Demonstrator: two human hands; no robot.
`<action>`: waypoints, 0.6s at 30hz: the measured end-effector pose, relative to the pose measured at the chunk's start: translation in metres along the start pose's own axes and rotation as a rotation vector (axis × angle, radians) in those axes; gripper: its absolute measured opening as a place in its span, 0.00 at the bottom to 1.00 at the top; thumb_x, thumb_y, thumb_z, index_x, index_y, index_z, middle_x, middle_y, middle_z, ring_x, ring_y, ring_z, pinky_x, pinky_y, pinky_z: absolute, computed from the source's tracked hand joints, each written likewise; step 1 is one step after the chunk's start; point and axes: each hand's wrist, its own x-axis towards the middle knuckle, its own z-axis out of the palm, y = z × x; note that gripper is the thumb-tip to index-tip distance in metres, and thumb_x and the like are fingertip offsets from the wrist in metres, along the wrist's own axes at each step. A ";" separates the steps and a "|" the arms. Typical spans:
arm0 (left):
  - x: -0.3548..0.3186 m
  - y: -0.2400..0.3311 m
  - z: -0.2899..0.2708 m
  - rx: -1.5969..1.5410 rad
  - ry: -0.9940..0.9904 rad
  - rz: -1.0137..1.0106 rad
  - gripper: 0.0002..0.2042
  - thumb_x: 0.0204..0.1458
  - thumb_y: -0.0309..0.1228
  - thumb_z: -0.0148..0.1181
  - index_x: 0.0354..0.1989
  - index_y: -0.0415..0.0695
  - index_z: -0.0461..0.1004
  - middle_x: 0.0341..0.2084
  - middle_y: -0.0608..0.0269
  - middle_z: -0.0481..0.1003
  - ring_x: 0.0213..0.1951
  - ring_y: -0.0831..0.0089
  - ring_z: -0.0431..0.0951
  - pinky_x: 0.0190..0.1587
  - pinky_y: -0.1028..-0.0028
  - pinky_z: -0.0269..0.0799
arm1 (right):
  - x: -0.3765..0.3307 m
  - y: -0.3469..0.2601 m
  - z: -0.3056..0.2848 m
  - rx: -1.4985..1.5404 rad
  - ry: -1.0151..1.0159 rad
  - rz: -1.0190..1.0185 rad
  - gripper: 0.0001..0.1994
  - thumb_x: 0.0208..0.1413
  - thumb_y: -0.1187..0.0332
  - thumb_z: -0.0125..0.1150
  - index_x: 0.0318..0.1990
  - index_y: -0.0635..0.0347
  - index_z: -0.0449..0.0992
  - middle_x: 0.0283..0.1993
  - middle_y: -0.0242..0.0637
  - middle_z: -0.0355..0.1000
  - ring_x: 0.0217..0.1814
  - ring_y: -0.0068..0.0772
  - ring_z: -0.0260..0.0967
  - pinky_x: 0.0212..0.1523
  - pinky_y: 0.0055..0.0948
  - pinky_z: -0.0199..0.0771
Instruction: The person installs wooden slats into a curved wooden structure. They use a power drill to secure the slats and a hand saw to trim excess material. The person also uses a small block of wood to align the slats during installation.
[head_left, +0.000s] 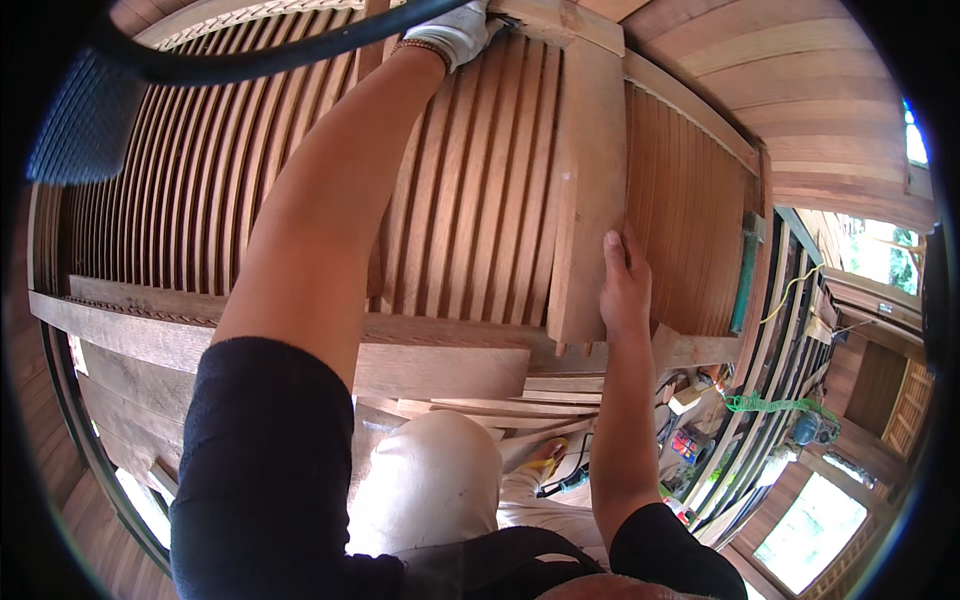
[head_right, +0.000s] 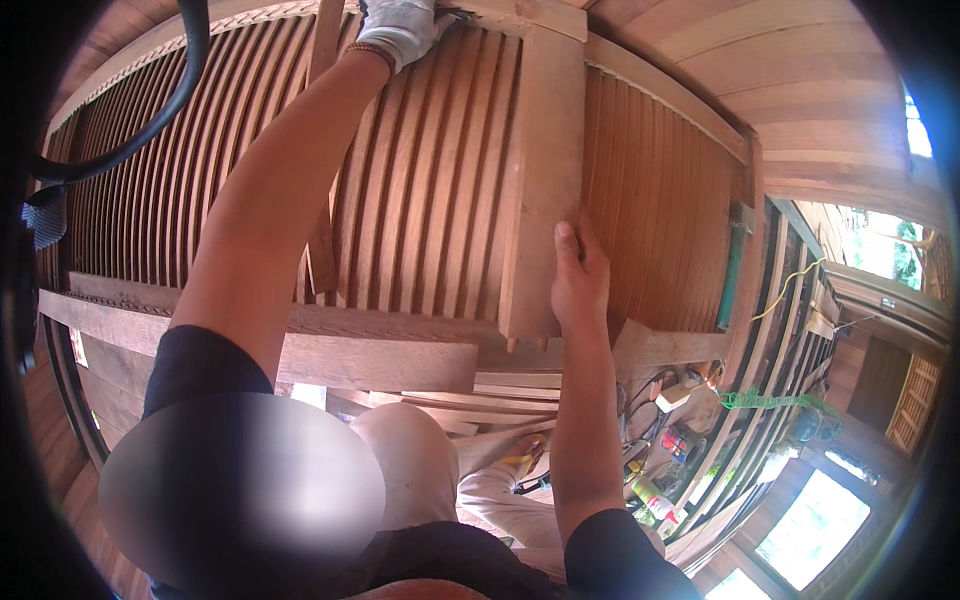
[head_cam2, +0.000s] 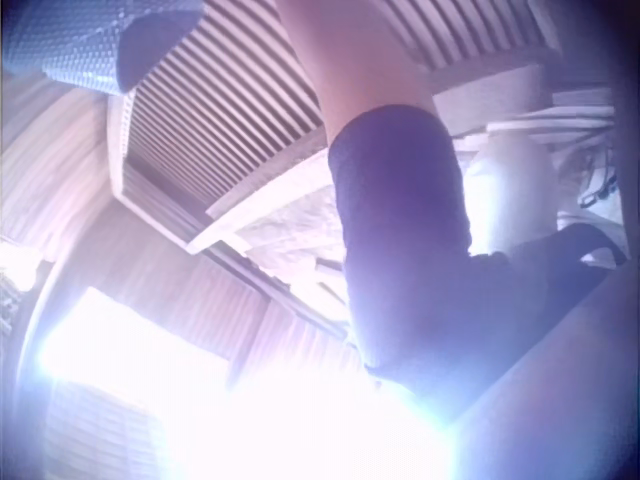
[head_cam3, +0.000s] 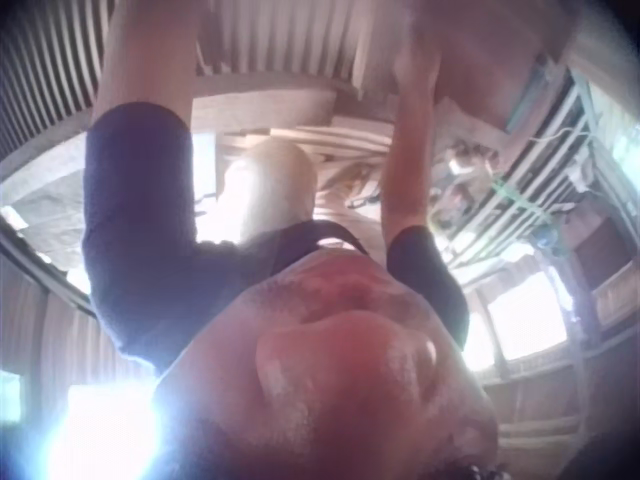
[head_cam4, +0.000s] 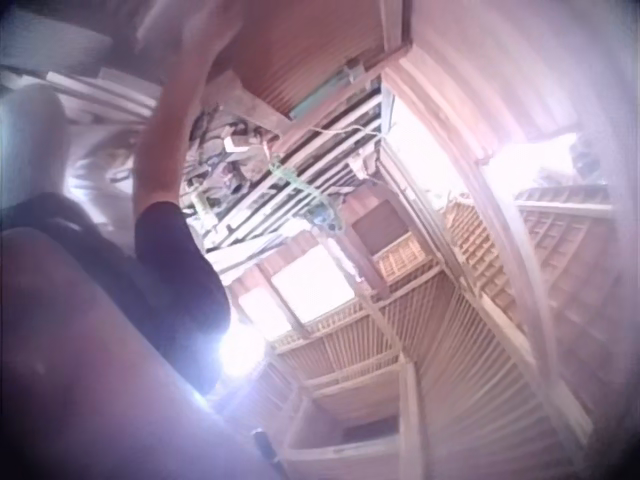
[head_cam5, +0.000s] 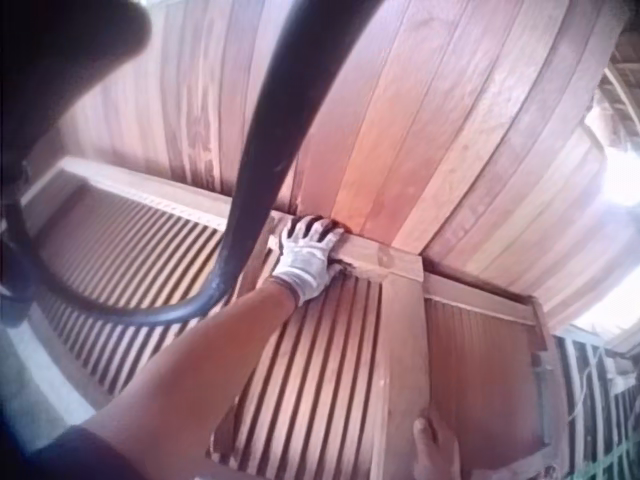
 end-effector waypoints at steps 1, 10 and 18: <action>-0.001 0.000 0.002 0.014 -0.001 -0.010 0.33 0.46 0.44 0.71 0.63 0.54 0.72 0.63 0.61 0.68 0.68 0.55 0.61 0.71 0.48 0.50 | 0.000 0.000 0.001 -0.032 0.009 -0.009 0.33 0.70 0.51 0.56 0.69 0.73 0.65 0.66 0.55 0.71 0.69 0.40 0.68 0.69 0.34 0.63; 0.002 0.000 0.007 0.015 -0.014 -0.034 0.31 0.48 0.45 0.68 0.63 0.53 0.71 0.64 0.60 0.67 0.69 0.55 0.60 0.72 0.48 0.49 | 0.007 -0.006 -0.009 0.012 -0.031 0.032 0.35 0.70 0.52 0.57 0.70 0.76 0.61 0.68 0.56 0.69 0.72 0.41 0.65 0.72 0.34 0.59; 0.003 0.000 0.006 0.043 -0.013 -0.029 0.32 0.48 0.46 0.69 0.63 0.53 0.72 0.63 0.59 0.68 0.69 0.55 0.60 0.72 0.47 0.49 | 0.004 -0.014 -0.009 -0.029 -0.032 0.023 0.35 0.70 0.52 0.58 0.70 0.77 0.61 0.68 0.58 0.69 0.72 0.43 0.65 0.72 0.34 0.59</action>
